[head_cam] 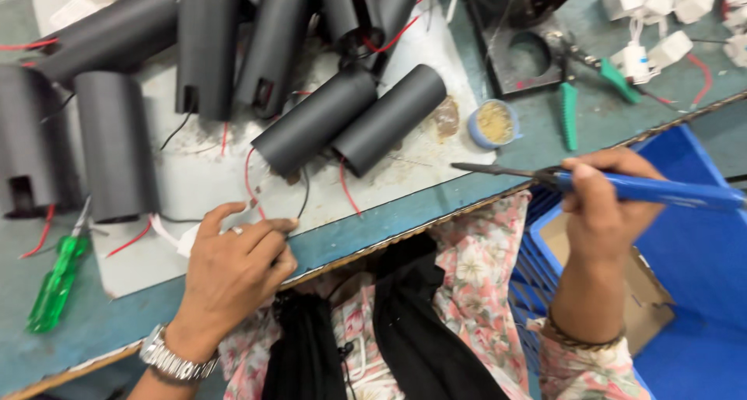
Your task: The person uses a soldering iron to join red and black wires to a white plug and to black cylindrical housings. They strip wire ends, apply solder, and secure connections while handling multiple cylindrical units on a workbench.
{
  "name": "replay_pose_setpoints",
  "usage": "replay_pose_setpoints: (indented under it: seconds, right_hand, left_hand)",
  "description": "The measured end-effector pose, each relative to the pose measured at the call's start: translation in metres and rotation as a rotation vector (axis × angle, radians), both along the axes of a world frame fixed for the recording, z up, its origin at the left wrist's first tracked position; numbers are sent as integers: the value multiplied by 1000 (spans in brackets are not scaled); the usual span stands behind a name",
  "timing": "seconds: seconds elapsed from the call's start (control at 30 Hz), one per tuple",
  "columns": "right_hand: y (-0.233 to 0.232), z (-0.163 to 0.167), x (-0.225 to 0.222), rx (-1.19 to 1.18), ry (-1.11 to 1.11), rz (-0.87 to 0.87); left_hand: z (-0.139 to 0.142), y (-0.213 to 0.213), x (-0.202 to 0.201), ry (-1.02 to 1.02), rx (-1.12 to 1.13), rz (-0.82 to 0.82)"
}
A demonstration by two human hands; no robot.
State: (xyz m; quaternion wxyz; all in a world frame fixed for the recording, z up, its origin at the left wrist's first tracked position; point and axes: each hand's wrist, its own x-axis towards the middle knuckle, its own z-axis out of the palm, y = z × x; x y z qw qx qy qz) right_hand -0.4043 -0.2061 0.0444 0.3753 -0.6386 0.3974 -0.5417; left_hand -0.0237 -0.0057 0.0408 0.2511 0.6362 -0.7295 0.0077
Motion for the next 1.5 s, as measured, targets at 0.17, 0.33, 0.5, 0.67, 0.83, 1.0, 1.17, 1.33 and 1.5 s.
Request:
replay_pose_setpoints:
  seconds: [0.17,0.33,0.5,0.67,0.83,1.0,1.17,1.33,1.5]
  right_hand:
    - [-4,10,25,80,97,3]
    - [-7,6,32,88,98,40]
    - [-8,7,36,83,129,35]
    - [-7,10,40,86,146,32]
    - [-9,9,38,98,158,49]
    - [-10,4,40,268,-144,145]
    - [19,-7,66,302,-269,355]
    - [59,-4,98,86,64,412]
    - [66,6,129,-157,217,528]
  left_hand:
    - [-1,1,0,7,-5,28]
    - [-2,1,2,0,5,29]
    - [-2,1,2,3,2,29]
    - [-3,3,4,2,-1,22]
    - [0,3,5,-14,26,14]
    - [-1,3,5,-40,-10,12]
    - [-8,6,9,-22,-72,-26]
    - [-16,4,9,-5,-43,-24]
    - [-16,5,8,1,-48,-18]
